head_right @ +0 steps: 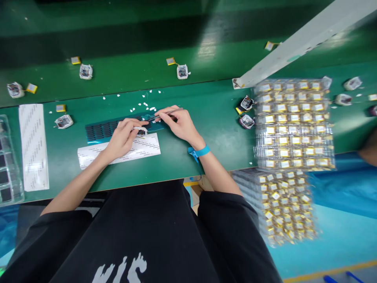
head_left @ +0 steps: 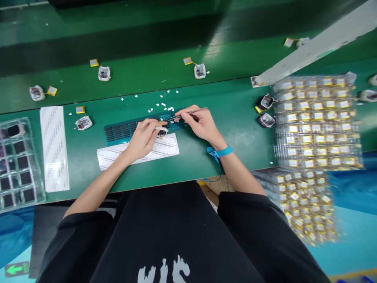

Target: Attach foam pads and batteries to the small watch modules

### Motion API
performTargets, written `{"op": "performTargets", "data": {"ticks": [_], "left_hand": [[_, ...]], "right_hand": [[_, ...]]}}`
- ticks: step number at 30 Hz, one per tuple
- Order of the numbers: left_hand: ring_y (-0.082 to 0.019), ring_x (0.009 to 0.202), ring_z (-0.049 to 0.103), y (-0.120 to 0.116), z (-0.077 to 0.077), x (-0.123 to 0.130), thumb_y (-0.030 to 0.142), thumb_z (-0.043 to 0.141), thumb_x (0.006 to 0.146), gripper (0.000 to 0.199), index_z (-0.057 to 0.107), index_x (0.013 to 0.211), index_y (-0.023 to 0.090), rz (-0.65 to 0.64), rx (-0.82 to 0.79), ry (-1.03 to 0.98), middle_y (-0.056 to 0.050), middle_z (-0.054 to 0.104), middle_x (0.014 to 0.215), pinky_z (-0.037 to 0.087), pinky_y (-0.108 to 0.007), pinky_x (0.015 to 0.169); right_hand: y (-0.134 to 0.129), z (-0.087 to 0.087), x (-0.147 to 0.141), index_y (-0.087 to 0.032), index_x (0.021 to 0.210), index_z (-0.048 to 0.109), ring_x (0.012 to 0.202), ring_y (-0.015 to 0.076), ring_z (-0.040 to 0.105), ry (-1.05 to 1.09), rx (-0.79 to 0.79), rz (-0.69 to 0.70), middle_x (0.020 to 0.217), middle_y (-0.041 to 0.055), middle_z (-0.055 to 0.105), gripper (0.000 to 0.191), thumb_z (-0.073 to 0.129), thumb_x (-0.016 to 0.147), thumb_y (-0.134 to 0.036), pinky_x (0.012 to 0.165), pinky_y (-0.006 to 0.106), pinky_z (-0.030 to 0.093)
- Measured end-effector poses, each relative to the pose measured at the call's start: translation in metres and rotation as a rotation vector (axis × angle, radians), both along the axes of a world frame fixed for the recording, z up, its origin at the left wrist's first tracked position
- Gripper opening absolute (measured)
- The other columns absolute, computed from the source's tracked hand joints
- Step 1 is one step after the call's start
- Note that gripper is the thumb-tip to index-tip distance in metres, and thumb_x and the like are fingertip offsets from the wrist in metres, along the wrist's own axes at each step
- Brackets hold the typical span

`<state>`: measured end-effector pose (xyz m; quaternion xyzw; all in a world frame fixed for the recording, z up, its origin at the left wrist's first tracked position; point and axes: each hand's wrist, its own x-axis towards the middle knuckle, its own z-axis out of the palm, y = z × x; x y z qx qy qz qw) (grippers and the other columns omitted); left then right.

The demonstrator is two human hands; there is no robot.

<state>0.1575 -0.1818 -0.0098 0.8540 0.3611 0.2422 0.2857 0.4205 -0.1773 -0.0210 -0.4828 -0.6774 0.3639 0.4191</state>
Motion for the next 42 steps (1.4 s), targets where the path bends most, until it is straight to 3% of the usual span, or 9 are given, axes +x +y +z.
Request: {"op": "performTargets", "data": {"ticks": [9, 14, 17, 21, 24, 27, 33, 36, 42], "left_hand": [[-0.030, 0.128, 0.063, 0.002, -0.004, 0.004, 0.030, 0.034, 0.112, 0.032, 0.064, 0.117, 0.019, 0.013, -0.013, 0.047, -0.015, 0.073, 0.134, 0.046, -0.046, 0.103], [-0.031, 0.129, 0.065, -0.007, 0.005, 0.007, 0.026, 0.039, 0.108, 0.026, 0.063, 0.115, 0.020, -0.008, -0.028, 0.026, -0.016, 0.075, 0.135, 0.047, -0.051, 0.106], [-0.028, 0.127, 0.068, -0.010, 0.024, 0.002, 0.037, 0.040, 0.111, 0.023, 0.059, 0.110, 0.023, 0.102, -0.068, -0.264, -0.015, 0.077, 0.135, 0.050, -0.052, 0.110], [-0.021, 0.094, 0.076, 0.009, 0.039, -0.019, 0.051, 0.054, 0.106, 0.025, 0.053, 0.104, 0.026, 0.533, -0.439, -0.771, -0.012, 0.083, 0.114, 0.062, -0.037, 0.079], [-0.018, 0.075, 0.072, 0.026, 0.038, -0.036, 0.040, 0.068, 0.093, 0.022, 0.054, 0.093, 0.024, 0.584, -0.799, -0.866, -0.014, 0.084, 0.104, 0.060, -0.032, 0.066], [-0.016, 0.068, 0.068, 0.029, 0.035, -0.042, 0.035, 0.070, 0.086, 0.017, 0.060, 0.092, 0.021, 0.553, -0.943, -0.892, -0.015, 0.083, 0.103, 0.056, -0.030, 0.061], [-0.009, 0.050, 0.042, 0.019, 0.041, -0.039, 0.035, 0.075, 0.086, 0.022, 0.063, 0.076, 0.020, 0.537, -0.868, -0.807, -0.009, 0.078, 0.085, 0.031, -0.026, 0.044], [-0.006, 0.049, 0.035, 0.017, 0.042, -0.038, 0.027, 0.082, 0.080, 0.028, 0.058, 0.066, 0.020, 0.611, -0.812, -0.863, 0.000, 0.060, 0.064, 0.028, -0.022, 0.042], [-0.007, 0.051, 0.051, 0.014, 0.039, -0.032, 0.022, 0.080, 0.073, 0.019, 0.061, 0.076, 0.022, 0.753, -0.790, -0.893, 0.005, 0.059, 0.066, 0.061, -0.025, 0.059]], "right_hand": [[0.000, -0.003, -0.003, -0.031, 0.109, 0.084, 0.104, 0.0227, 0.075, -0.220, 0.239, 0.061, 0.104, 0.0025, 0.085, 0.022, 0.064, 0.106, -0.037, 0.091, 0.042, 0.062], [0.002, 0.012, 0.007, -0.039, 0.120, 0.082, 0.104, 0.0234, 0.075, -0.223, 0.387, -0.175, 0.111, 0.0024, 0.081, 0.023, 0.065, 0.105, -0.035, 0.095, 0.046, 0.064], [0.001, 0.032, 0.003, -0.041, 0.123, 0.080, 0.107, 0.0265, 0.075, -0.172, 0.445, -0.283, 0.113, 0.0024, 0.081, 0.025, 0.063, 0.106, -0.035, 0.098, 0.052, 0.064], [-0.002, 0.046, -0.027, -0.043, 0.129, 0.077, 0.104, 0.0256, 0.075, -0.146, 0.571, -0.294, 0.114, 0.0022, 0.083, 0.030, 0.065, 0.105, -0.030, 0.085, 0.046, 0.067], [-0.003, 0.042, -0.051, -0.046, 0.141, 0.069, 0.099, 0.0214, 0.076, -0.110, 0.701, -0.174, 0.116, -0.0013, 0.084, 0.048, 0.067, 0.103, -0.018, 0.068, 0.037, 0.066], [-0.006, 0.032, -0.062, -0.047, 0.148, 0.062, 0.099, 0.0202, 0.076, -0.107, 0.740, -0.083, 0.119, -0.0019, 0.084, 0.059, 0.068, 0.101, -0.012, 0.062, 0.034, 0.066], [-0.019, 0.027, -0.064, -0.049, 0.146, 0.063, 0.099, 0.0219, 0.077, -0.141, 0.686, -0.075, 0.121, -0.0038, 0.084, 0.059, 0.071, 0.099, -0.015, 0.076, 0.040, 0.070], [-0.025, 0.026, -0.067, -0.049, 0.152, 0.058, 0.099, 0.0217, 0.077, -0.133, 0.713, -0.031, 0.122, -0.0050, 0.084, 0.064, 0.072, 0.099, -0.016, 0.079, 0.040, 0.070], [-0.034, 0.023, -0.070, -0.047, 0.148, 0.063, 0.108, 0.0219, 0.077, -0.149, 0.604, 0.044, 0.130, -0.0063, 0.081, 0.056, 0.071, 0.101, -0.018, 0.088, 0.043, 0.071]]}}
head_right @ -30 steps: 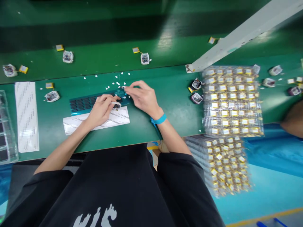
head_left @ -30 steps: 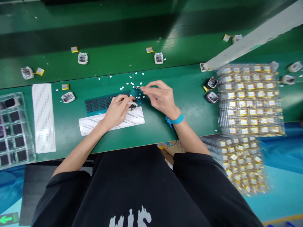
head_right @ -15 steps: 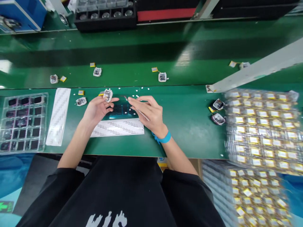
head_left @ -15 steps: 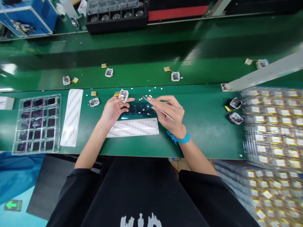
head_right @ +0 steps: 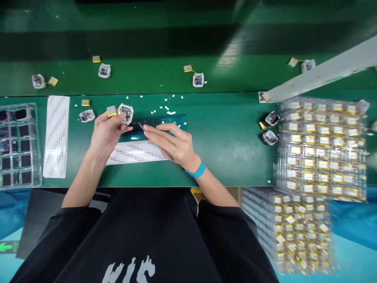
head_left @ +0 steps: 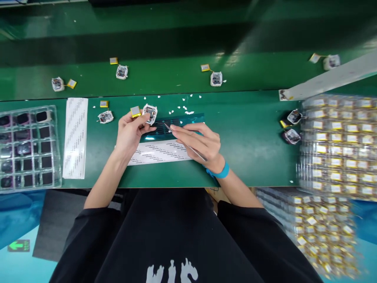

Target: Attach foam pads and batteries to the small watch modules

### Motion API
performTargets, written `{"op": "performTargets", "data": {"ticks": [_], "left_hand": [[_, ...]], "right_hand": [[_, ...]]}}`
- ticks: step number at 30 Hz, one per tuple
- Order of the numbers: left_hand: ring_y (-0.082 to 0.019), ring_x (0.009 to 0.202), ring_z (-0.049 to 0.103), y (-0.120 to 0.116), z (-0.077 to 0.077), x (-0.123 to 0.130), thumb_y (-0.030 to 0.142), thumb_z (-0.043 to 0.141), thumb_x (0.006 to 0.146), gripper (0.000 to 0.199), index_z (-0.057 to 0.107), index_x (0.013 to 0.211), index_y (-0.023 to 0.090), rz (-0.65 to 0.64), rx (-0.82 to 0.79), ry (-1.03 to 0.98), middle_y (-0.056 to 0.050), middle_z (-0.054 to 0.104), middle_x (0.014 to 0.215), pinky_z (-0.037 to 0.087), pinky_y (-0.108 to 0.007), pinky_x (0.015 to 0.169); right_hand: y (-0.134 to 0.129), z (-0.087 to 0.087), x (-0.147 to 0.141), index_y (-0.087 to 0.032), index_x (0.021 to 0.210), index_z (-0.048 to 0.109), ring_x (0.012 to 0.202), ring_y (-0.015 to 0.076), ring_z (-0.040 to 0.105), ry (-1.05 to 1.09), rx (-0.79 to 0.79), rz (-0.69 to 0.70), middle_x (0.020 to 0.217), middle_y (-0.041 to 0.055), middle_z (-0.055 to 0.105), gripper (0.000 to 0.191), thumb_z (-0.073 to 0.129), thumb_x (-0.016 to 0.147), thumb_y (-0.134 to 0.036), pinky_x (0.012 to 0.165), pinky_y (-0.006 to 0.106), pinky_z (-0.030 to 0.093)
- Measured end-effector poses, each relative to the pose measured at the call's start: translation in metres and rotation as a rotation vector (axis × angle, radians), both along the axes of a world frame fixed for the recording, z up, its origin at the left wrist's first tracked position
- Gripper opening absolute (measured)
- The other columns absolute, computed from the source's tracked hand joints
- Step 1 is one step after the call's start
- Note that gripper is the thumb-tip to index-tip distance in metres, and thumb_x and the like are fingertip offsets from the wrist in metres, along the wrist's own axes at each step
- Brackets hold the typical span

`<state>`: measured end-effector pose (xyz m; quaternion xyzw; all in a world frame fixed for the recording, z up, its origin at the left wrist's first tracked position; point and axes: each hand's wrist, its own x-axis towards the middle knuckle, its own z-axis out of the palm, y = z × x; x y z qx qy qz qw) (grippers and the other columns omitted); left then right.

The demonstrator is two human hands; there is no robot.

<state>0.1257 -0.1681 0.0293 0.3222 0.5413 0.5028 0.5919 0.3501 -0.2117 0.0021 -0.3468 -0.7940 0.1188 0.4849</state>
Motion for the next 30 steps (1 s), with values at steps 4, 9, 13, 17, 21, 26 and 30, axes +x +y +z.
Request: {"op": "performTargets", "data": {"ticks": [4, 9, 13, 17, 21, 26, 30], "left_hand": [[-0.010, 0.054, 0.065, -0.006, -0.003, 0.007, 0.023, 0.079, 0.070, 0.034, 0.045, 0.072, 0.024, 0.013, 0.010, -0.001, 0.007, 0.059, 0.066, 0.067, -0.030, 0.071], [-0.013, 0.055, 0.068, -0.013, -0.004, 0.014, 0.029, 0.076, 0.072, 0.040, 0.036, 0.072, 0.024, -0.087, 0.013, 0.024, 0.005, 0.059, 0.068, 0.065, -0.031, 0.064], [-0.016, 0.059, 0.070, -0.016, -0.005, 0.017, 0.030, 0.074, 0.072, 0.041, 0.034, 0.072, 0.024, -0.135, 0.002, 0.028, 0.003, 0.062, 0.072, 0.063, -0.033, 0.062], [-0.017, 0.063, 0.072, -0.016, -0.007, 0.018, 0.029, 0.074, 0.072, 0.040, 0.035, 0.073, 0.024, -0.127, -0.004, 0.019, 0.003, 0.062, 0.073, 0.064, -0.034, 0.063], [-0.015, 0.060, 0.068, -0.017, -0.008, 0.019, 0.028, 0.077, 0.071, 0.038, 0.039, 0.071, 0.024, -0.105, -0.011, 0.016, 0.003, 0.063, 0.072, 0.062, -0.031, 0.059], [-0.012, 0.059, 0.068, -0.020, -0.010, 0.021, 0.032, 0.083, 0.076, 0.031, 0.054, 0.076, 0.022, -0.067, 0.022, 0.030, 0.003, 0.066, 0.077, 0.061, -0.028, 0.062], [-0.014, 0.061, 0.072, -0.021, -0.012, 0.019, 0.043, 0.086, 0.083, 0.033, 0.061, 0.086, 0.022, -0.112, 0.060, 0.080, 0.001, 0.068, 0.080, 0.062, -0.031, 0.066]], "right_hand": [[-0.003, -0.001, -0.003, -0.043, 0.148, 0.063, 0.108, 0.0211, 0.078, -0.039, 0.035, 0.014, 0.134, -0.0044, 0.079, 0.052, 0.068, 0.103, -0.019, 0.086, 0.042, 0.071], [-0.003, -0.005, -0.004, -0.046, 0.143, 0.067, 0.106, 0.0203, 0.079, -0.060, -0.053, 0.073, 0.133, -0.0075, 0.079, 0.050, 0.071, 0.101, -0.019, 0.090, 0.042, 0.072], [-0.004, -0.007, 0.000, -0.046, 0.136, 0.072, 0.108, 0.0208, 0.080, -0.151, -0.122, 0.072, 0.134, -0.0087, 0.078, 0.043, 0.071, 0.101, -0.021, 0.091, 0.042, 0.072], [-0.004, -0.005, 0.002, -0.047, 0.134, 0.073, 0.108, 0.0209, 0.080, -0.168, -0.145, 0.095, 0.133, -0.0095, 0.079, 0.040, 0.069, 0.102, -0.022, 0.091, 0.043, 0.072], [-0.005, -0.005, 0.001, -0.046, 0.135, 0.073, 0.106, 0.0204, 0.080, -0.182, -0.115, 0.091, 0.132, -0.0088, 0.079, 0.040, 0.068, 0.103, -0.023, 0.089, 0.041, 0.072], [-0.006, -0.006, -0.003, -0.044, 0.137, 0.072, 0.107, 0.0202, 0.080, -0.127, -0.112, 0.070, 0.131, -0.0071, 0.079, 0.042, 0.069, 0.102, -0.021, 0.091, 0.041, 0.072], [-0.008, -0.007, -0.004, -0.040, 0.133, 0.075, 0.109, 0.0214, 0.081, -0.074, -0.137, 0.059, 0.128, -0.0049, 0.081, 0.036, 0.069, 0.102, -0.023, 0.091, 0.041, 0.073]]}}
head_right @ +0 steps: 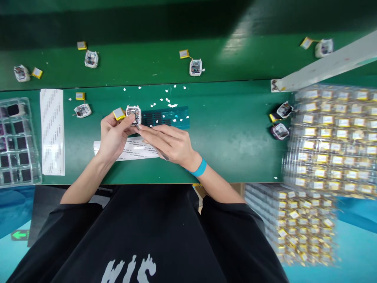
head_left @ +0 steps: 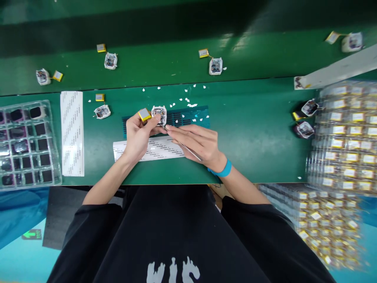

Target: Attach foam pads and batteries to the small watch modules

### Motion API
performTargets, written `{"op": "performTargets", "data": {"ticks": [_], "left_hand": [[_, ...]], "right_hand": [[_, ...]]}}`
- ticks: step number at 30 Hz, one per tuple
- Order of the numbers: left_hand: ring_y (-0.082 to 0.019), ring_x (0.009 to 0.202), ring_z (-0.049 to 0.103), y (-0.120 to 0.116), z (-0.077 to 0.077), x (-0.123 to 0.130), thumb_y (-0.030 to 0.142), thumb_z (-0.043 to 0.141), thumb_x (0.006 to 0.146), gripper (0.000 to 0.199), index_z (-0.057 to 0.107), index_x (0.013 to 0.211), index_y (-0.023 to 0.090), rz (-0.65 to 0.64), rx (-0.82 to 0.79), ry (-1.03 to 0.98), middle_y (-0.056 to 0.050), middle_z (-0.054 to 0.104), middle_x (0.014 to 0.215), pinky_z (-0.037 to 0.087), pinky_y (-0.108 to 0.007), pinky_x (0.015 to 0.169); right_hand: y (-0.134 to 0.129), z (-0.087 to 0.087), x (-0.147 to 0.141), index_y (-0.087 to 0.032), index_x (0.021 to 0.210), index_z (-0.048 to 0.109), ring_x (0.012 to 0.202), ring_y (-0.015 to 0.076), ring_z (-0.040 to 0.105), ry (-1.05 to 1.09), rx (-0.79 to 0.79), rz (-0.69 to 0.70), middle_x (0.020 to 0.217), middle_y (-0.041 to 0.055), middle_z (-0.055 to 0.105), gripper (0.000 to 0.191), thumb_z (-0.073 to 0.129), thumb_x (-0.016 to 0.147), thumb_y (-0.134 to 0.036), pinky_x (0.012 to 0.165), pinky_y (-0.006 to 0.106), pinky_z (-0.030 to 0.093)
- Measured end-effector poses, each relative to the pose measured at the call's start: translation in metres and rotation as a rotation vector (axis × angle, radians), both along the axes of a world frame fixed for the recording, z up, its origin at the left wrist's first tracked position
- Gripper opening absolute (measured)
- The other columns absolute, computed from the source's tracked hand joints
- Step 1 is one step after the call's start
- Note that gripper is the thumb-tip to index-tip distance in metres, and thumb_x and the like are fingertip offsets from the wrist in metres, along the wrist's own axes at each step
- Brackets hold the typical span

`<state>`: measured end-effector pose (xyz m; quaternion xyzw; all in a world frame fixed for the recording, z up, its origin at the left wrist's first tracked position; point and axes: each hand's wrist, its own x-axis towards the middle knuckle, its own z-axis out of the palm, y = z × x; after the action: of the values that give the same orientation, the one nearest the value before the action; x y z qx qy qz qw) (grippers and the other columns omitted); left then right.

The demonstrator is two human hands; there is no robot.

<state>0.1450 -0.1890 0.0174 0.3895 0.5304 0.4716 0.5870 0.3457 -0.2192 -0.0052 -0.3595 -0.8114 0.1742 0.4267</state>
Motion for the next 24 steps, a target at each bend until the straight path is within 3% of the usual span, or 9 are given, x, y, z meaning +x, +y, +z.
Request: {"op": "performTargets", "data": {"ticks": [5, 10, 17, 20, 22, 24], "left_hand": [[-0.015, 0.057, 0.073, 0.000, 0.004, -0.001, 0.043, 0.091, 0.081, 0.036, 0.063, 0.084, 0.021, -0.011, 0.043, -0.033, 0.002, 0.068, 0.075, 0.062, -0.029, 0.060], [-0.012, 0.050, 0.070, 0.001, 0.004, -0.001, 0.043, 0.097, 0.073, 0.040, 0.064, 0.078, 0.020, 0.015, 0.052, -0.081, 0.004, 0.069, 0.069, 0.063, -0.026, 0.056], [-0.014, 0.060, 0.074, 0.004, -0.004, 0.001, 0.051, 0.099, 0.067, 0.047, 0.071, 0.090, 0.021, 0.038, 0.058, -0.017, 0.003, 0.075, 0.075, 0.067, -0.028, 0.064], [-0.012, 0.059, 0.070, 0.046, -0.020, -0.030, 0.053, 0.101, 0.064, 0.054, 0.071, 0.099, 0.025, 0.047, 0.171, 0.136, 0.002, 0.078, 0.085, 0.064, -0.031, 0.061], [-0.007, 0.057, 0.062, 0.093, -0.035, -0.070, 0.055, 0.101, 0.065, 0.058, 0.066, 0.102, 0.028, 0.127, 0.304, 0.273, 0.007, 0.076, 0.086, 0.058, -0.030, 0.060], [-0.004, 0.058, 0.051, 0.143, -0.047, -0.118, 0.060, 0.092, 0.077, 0.053, 0.057, 0.095, 0.025, 0.218, 0.431, 0.410, 0.014, 0.063, 0.072, 0.047, -0.025, 0.059]], "right_hand": [[-0.001, -0.001, -0.001, -0.040, 0.136, 0.074, 0.106, 0.0218, 0.083, 0.151, 0.022, 0.009, 0.130, -0.0032, 0.080, 0.042, 0.074, 0.099, -0.019, 0.089, 0.039, 0.073], [0.003, 0.001, -0.002, -0.030, 0.143, 0.068, 0.107, 0.0190, 0.083, 0.067, 0.223, -0.002, 0.128, 0.0002, 0.082, 0.047, 0.070, 0.100, -0.011, 0.086, 0.035, 0.074], [0.006, 0.008, 0.004, -0.026, 0.148, 0.062, 0.112, 0.0191, 0.081, 0.065, 0.200, 0.017, 0.132, 0.0047, 0.080, 0.049, 0.065, 0.102, -0.009, 0.086, 0.037, 0.073], [0.007, 0.008, 0.005, -0.028, 0.147, 0.063, 0.110, 0.0191, 0.082, 0.037, 0.240, -0.028, 0.132, 0.0030, 0.080, 0.047, 0.065, 0.103, -0.011, 0.083, 0.036, 0.073], [0.008, 0.008, 0.006, -0.028, 0.146, 0.065, 0.108, 0.0193, 0.082, 0.016, 0.256, -0.043, 0.131, 0.0025, 0.081, 0.045, 0.066, 0.103, -0.012, 0.083, 0.036, 0.073], [0.009, 0.007, 0.007, -0.028, 0.147, 0.064, 0.107, 0.0199, 0.083, 0.017, 0.275, -0.046, 0.132, 0.0028, 0.080, 0.048, 0.067, 0.102, -0.011, 0.085, 0.036, 0.073]]}}
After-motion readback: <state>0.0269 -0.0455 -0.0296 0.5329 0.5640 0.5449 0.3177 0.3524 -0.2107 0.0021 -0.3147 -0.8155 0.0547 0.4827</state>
